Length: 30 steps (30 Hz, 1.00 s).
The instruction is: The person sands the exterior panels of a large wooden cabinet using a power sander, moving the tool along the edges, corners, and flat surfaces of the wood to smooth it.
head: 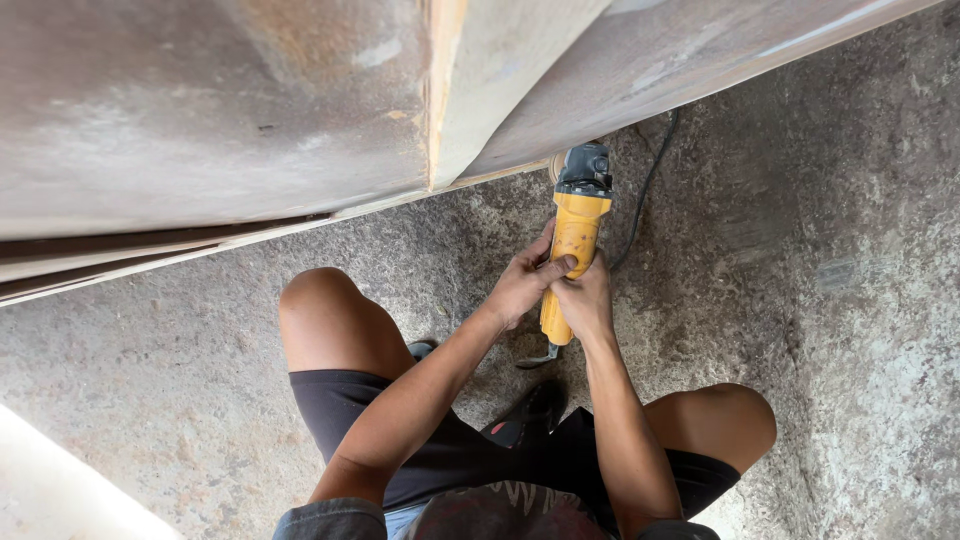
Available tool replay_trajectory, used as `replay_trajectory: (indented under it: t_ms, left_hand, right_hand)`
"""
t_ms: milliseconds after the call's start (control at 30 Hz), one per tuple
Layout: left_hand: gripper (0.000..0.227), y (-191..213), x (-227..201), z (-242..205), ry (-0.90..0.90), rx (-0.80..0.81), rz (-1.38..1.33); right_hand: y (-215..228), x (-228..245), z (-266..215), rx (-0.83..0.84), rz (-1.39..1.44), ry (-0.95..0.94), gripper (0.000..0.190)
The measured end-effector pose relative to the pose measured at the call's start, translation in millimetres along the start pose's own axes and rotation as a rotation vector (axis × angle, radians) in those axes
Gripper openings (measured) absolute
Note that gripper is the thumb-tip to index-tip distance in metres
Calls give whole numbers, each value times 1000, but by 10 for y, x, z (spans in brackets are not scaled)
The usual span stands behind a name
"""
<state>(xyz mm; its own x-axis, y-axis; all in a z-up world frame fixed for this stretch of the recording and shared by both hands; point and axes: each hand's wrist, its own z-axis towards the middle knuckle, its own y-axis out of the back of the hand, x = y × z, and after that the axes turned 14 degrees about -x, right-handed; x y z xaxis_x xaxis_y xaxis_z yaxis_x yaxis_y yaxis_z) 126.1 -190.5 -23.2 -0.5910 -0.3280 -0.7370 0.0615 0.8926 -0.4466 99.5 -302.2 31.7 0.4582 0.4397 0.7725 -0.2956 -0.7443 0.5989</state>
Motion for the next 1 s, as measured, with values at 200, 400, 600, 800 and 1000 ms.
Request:
replay_trajectory:
  t_ms: [200, 400, 600, 800, 1000]
  left_hand:
    - [86, -50, 26, -44, -68, 24, -8]
    - [96, -118, -23, -91, 26, 4, 41]
    - [94, -221, 37, -422, 14, -41, 49]
    - [85, -329, 140, -822, -104, -167, -315]
    - [84, -186, 207, -859, -143, -314, -390]
  right_hand:
    - [70, 42, -70, 1, 66, -13, 40]
    - [137, 26, -25, 86, -2, -51, 33]
    - [358, 49, -243, 121, -22, -71, 46]
    - [430, 64, -249, 417, 85, 42, 50]
    - [234, 206, -201, 548, -17, 28, 58]
